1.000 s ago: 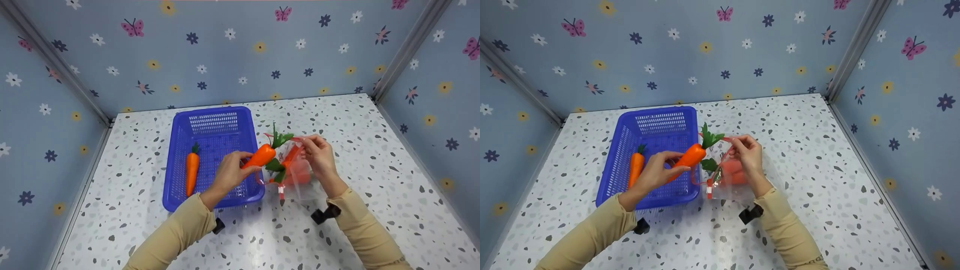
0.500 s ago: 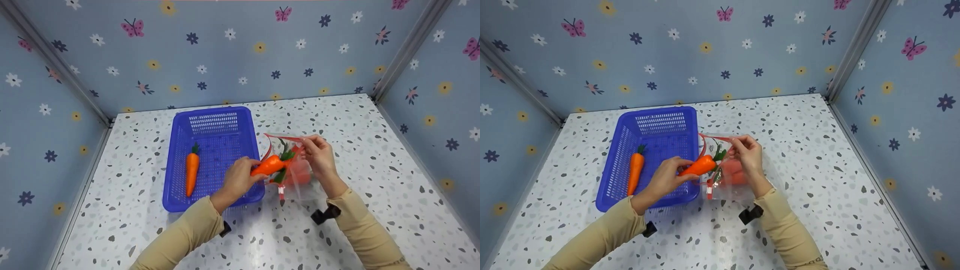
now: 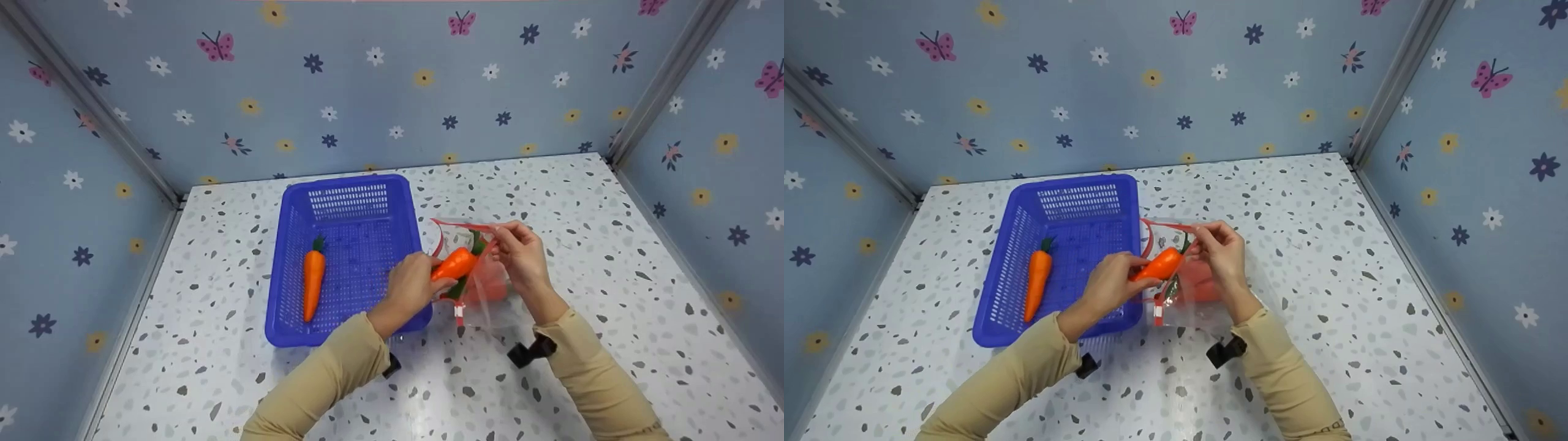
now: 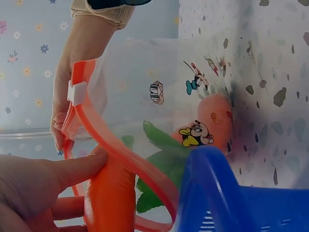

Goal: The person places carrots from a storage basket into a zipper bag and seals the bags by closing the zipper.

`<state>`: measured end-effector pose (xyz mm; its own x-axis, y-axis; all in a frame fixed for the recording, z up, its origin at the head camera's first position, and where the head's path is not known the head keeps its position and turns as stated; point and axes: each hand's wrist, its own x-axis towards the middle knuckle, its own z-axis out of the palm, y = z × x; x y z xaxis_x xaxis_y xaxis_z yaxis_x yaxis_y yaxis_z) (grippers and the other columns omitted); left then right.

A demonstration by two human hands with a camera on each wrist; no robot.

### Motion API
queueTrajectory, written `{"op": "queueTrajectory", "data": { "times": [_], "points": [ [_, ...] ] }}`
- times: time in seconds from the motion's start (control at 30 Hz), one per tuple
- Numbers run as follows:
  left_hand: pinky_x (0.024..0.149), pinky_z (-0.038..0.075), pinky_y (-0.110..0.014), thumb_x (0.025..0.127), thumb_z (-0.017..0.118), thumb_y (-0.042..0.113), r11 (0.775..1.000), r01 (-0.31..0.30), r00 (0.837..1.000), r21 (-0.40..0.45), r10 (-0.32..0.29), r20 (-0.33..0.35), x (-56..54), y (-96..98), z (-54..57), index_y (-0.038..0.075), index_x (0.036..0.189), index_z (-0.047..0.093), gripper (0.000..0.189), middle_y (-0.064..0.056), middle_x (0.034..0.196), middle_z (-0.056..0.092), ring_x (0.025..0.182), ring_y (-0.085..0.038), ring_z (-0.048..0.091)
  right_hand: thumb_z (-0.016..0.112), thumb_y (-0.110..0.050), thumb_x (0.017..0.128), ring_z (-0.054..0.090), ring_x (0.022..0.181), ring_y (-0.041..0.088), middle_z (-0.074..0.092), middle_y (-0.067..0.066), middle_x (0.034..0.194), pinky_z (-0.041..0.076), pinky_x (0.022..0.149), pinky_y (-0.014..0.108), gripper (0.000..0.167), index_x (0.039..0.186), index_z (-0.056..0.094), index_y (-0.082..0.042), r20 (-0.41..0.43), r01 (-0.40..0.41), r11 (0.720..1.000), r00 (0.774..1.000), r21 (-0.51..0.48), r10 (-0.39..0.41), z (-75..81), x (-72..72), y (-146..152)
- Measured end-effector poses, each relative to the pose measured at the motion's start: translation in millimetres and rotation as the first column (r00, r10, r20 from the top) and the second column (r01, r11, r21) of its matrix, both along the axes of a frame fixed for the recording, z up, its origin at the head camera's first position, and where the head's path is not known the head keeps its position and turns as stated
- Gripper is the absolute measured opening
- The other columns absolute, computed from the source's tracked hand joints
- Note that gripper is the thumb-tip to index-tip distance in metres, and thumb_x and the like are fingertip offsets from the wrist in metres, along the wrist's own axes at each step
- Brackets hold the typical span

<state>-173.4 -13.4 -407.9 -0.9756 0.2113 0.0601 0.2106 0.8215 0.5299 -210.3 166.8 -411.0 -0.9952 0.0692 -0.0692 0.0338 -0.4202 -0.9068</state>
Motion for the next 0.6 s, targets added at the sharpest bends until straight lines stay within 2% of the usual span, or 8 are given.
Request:
{"op": "queueTrajectory", "data": {
  "times": [0.17,0.33,0.53,0.6],
  "points": [
    [0.045,0.032,-0.021,0.072,0.069,0.041,1.0,-0.022,1.0,0.017,0.022,0.0,-5.3,9.7,2.6,0.01,0.085,0.07,0.033,0.003,0.061,0.052,0.054,-0.011,0.046,0.056,-0.004,0.086,0.05,0.047,0.011,0.053,0.005,0.063,0.043,0.044,0.019,0.013,0.074,0.061,-0.008,-0.007,-0.001,1.0,1.0,-0.001,0.001,-0.8,0.1,0],
    [0.05,0.038,-0.021,0.075,0.07,0.032,0.995,-0.048,0.999,0.09,0.046,0.025,-10.6,18.0,3.9,0.007,0.085,0.07,0.027,0.001,0.067,0.059,0.058,-0.011,0.049,0.056,-0.003,0.085,0.05,0.046,0.011,0.054,0.005,0.062,0.043,0.043,0.019,0.013,0.073,0.061,-0.007,-0.006,0.005,1.0,1.0,-0.008,-0.005,-0.8,0.3,-1],
    [0.054,0.041,-0.02,0.078,0.067,0.013,0.985,0.001,0.996,0.17,0.014,-0.092,-15.4,24.0,0.5,0.004,0.083,0.071,0.012,-0.002,0.07,0.062,0.06,-0.01,0.052,0.056,-0.002,0.086,0.049,0.046,0.011,0.054,0.006,0.062,0.043,0.044,0.019,0.015,0.073,0.061,-0.007,-0.009,0.005,1.0,1.0,-0.023,-0.005,-0.5,0.6,-1],
    [0.056,0.042,-0.02,0.078,0.066,0.01,0.981,0.007,0.994,0.193,0.014,-0.108,-15.6,24.4,-0.7,0.004,0.085,0.071,0.011,-0.002,0.071,0.063,0.062,-0.009,0.053,0.056,-0.003,0.086,0.049,0.046,0.011,0.054,0.006,0.063,0.044,0.044,0.019,0.014,0.074,0.061,-0.008,-0.001,0.006,1.0,1.0,-0.016,-0.006,0.0,0.5,-1]
  ]
}}
